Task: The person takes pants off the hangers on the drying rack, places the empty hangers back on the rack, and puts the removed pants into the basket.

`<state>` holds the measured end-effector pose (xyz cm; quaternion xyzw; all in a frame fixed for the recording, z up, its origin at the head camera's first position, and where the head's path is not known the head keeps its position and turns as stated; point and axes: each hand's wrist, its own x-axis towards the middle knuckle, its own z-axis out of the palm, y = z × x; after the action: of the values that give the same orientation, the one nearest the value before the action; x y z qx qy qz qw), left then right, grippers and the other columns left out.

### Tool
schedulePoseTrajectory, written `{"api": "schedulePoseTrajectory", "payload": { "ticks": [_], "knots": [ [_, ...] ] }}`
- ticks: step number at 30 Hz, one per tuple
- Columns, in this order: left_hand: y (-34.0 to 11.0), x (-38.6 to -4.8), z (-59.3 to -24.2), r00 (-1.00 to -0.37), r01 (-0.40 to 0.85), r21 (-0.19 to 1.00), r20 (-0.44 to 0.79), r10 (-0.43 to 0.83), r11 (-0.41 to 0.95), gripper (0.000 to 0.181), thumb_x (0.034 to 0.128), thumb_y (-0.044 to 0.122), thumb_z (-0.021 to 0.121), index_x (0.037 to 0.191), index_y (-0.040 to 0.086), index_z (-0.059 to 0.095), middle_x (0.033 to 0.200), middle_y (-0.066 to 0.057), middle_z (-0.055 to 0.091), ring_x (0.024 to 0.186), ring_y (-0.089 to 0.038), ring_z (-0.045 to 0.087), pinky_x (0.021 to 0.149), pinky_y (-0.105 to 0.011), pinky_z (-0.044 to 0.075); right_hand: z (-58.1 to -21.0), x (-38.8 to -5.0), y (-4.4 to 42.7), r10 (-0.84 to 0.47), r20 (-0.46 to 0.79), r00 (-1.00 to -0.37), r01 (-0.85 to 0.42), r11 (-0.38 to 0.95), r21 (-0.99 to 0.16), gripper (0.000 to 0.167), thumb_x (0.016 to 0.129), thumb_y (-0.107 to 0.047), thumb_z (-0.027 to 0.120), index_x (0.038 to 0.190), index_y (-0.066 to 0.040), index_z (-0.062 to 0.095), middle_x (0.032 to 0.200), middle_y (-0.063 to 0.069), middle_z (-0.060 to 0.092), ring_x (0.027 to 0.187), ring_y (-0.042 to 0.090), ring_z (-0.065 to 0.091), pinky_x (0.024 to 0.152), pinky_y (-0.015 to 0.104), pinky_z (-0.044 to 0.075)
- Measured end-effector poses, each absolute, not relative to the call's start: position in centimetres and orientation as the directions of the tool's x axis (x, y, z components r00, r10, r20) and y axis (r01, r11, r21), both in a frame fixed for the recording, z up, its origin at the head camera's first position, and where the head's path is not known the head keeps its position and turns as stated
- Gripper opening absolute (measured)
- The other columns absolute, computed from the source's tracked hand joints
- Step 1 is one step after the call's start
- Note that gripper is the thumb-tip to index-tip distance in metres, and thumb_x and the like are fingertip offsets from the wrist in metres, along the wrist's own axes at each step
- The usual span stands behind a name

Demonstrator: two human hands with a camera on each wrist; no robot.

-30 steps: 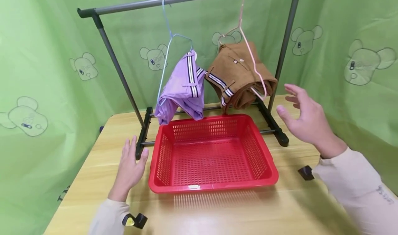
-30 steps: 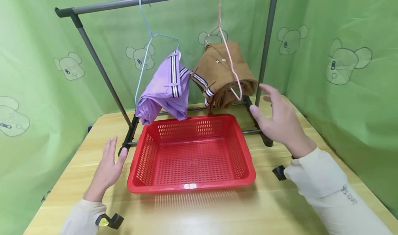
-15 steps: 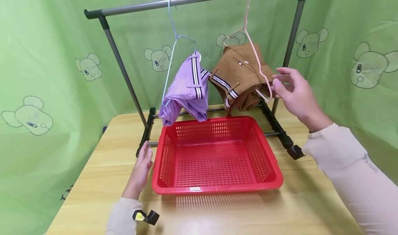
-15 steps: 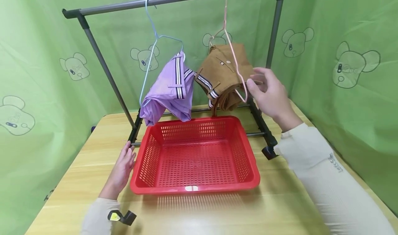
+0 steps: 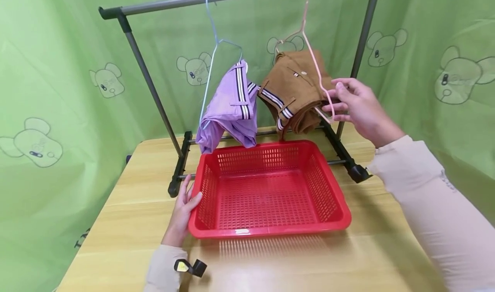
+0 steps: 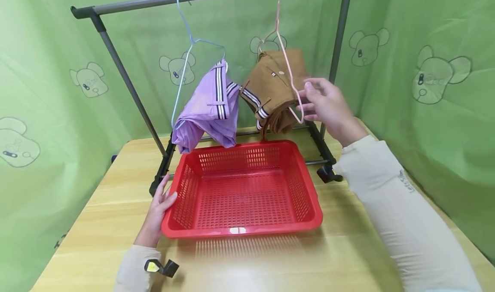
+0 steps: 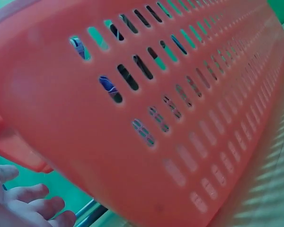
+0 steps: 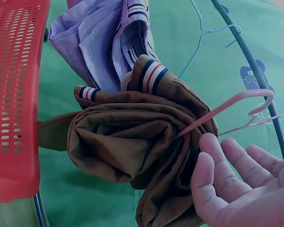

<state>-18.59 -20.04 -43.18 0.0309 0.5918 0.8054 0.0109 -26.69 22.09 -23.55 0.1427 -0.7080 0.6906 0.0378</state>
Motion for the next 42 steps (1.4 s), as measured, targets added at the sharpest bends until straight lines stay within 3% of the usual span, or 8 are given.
{"api": "schedulePoseTrajectory", "payload": {
  "ticks": [7,13,21,26,31,42],
  "knots": [
    [-19.9,-18.6,-43.4,-0.999,0.042,0.967,0.04,-0.014,-0.252,0.075,0.0913,-0.006,0.05,0.155,0.012,0.015,0.156,-0.017,0.025,0.13,-0.034,0.043,0.095,-0.037,0.049,-23.3,-27.0,21.1,-0.158,0.241,-0.958,-0.236,-0.048,-0.971,0.04,0.1,-0.027,0.052,0.132,-0.003,0.041,0.105,0.005,0.062,0.08,0.015,0.067,0.062,0.025,0.055],
    [-19.8,-18.5,-43.5,-1.0,0.023,0.971,0.018,-0.024,-0.239,0.063,0.0941,-0.002,0.047,0.153,0.008,0.025,0.146,-0.024,0.036,0.115,-0.027,0.054,0.09,-0.035,0.052,-23.0,-27.3,19.9,-0.159,0.246,-0.956,-0.243,-0.038,-0.969,0.042,0.099,-0.021,0.056,0.132,0.0,0.041,0.096,0.008,0.064,0.073,0.015,0.066,0.061,0.024,0.055],
    [-19.5,-18.4,-43.5,-1.0,0.018,0.966,0.011,-0.028,-0.259,0.06,0.096,-0.001,0.047,0.152,0.007,0.027,0.147,-0.022,0.035,0.118,-0.024,0.051,0.093,-0.033,0.05,-22.3,-27.4,18.8,-0.132,0.224,-0.966,-0.211,-0.106,-0.972,0.048,0.099,-0.004,0.052,0.141,0.01,0.032,0.092,0.01,0.063,0.07,0.014,0.062,0.062,0.023,0.054],
    [-19.3,-18.3,-43.4,-0.999,0.023,0.962,0.014,-0.035,-0.273,0.06,0.0963,-0.001,0.046,0.152,0.007,0.027,0.147,-0.023,0.035,0.117,-0.023,0.052,0.094,-0.034,0.05,-21.9,-27.8,18.1,-0.095,0.211,-0.973,-0.191,-0.181,-0.965,0.035,0.098,0.0,0.049,0.132,0.009,0.043,0.087,0.01,0.062,0.065,0.014,0.06,0.057,0.021,0.052],
    [-19.3,-18.4,-43.4,-0.999,0.034,0.954,0.025,-0.034,-0.296,0.059,0.0964,-0.002,0.045,0.152,0.006,0.027,0.147,-0.023,0.035,0.117,-0.023,0.053,0.094,-0.035,0.049,-21.8,-28.1,17.9,-0.055,0.234,-0.971,-0.229,-0.081,-0.97,0.023,0.1,-0.004,0.049,0.122,0.004,0.051,0.086,0.007,0.061,0.068,0.013,0.058,0.059,0.021,0.051],
    [-19.2,-18.6,-43.4,-0.998,0.046,0.939,0.029,-0.054,-0.342,0.058,0.0957,-0.004,0.044,0.151,0.004,0.028,0.15,-0.02,0.034,0.119,-0.024,0.053,0.096,-0.036,0.048,-21.4,-28.6,17.4,0.041,0.248,-0.968,-0.242,0.115,-0.963,0.022,0.103,-0.009,0.044,0.118,0.005,0.052,0.084,0.006,0.058,0.068,0.009,0.055,0.059,0.018,0.05]
  ]
}}
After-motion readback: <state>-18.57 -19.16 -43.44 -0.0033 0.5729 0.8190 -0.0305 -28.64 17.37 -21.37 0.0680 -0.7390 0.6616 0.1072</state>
